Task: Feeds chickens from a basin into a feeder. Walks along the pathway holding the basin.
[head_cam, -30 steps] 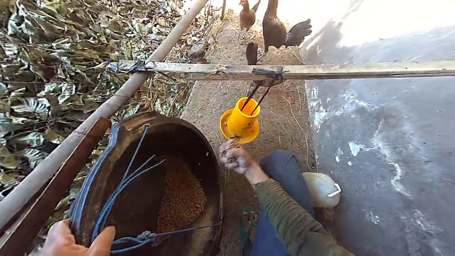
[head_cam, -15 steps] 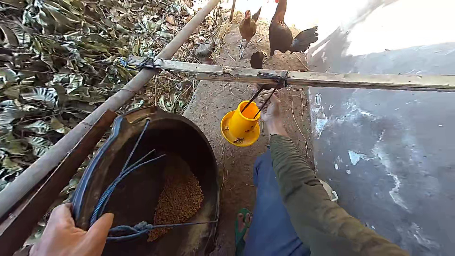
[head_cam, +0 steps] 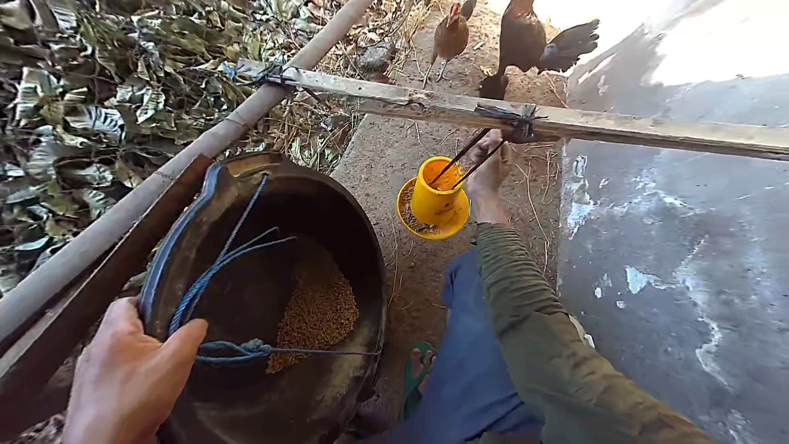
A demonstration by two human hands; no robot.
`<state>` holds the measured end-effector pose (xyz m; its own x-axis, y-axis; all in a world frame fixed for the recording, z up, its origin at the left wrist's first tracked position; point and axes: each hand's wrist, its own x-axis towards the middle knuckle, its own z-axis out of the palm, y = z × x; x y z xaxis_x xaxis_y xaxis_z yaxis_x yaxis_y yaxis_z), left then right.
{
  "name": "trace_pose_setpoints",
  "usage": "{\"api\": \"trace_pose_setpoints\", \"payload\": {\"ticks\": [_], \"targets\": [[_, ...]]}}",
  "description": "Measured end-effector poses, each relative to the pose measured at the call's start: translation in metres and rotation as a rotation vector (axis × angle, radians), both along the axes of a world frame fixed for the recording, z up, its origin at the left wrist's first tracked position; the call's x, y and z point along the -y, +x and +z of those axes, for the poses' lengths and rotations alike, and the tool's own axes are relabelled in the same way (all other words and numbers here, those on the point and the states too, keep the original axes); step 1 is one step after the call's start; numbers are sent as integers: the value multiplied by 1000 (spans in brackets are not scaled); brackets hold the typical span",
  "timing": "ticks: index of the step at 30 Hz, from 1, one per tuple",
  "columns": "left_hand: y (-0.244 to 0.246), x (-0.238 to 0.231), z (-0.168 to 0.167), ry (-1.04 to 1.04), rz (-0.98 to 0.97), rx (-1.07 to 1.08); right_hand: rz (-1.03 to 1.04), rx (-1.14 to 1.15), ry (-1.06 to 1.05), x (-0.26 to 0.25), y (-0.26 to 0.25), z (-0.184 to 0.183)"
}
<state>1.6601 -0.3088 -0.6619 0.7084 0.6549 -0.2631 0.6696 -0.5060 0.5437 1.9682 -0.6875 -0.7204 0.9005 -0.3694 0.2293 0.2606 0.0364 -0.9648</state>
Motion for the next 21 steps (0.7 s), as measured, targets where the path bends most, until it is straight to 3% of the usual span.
{"api": "trace_pose_setpoints", "payload": {"ticks": [2, 4, 6, 8, 12, 15, 17, 19, 21], "targets": [[1, 2, 2, 3, 21, 0, -98, -64, 102, 8, 7, 2], [2, 6, 6, -9, 43, -22, -220, -70, 362, 21, 12, 6], [4, 12, 12, -36, 74, -38, -236, -63, 490, 33, -17, 9], [4, 17, 19, -51, 107, -65, -195, -69, 462, 22, -62, 4], [4, 16, 20, -20, 80, -69, 287, -311, 8, -59, -157, -53], [1, 18, 20, -11, 61, -66, 782, -578, -562, -128, -182, -126], [-5, 16, 21, -5, 54, -60, 1166, -582, -944, -172, -181, -175], [-11, 13, 17, -12, 38, -39, 1342, -550, -1242, -198, -185, -217], [-17, 12, 10, -2, 23, -30, 1407, -517, -1375, -195, -205, -244]]}}
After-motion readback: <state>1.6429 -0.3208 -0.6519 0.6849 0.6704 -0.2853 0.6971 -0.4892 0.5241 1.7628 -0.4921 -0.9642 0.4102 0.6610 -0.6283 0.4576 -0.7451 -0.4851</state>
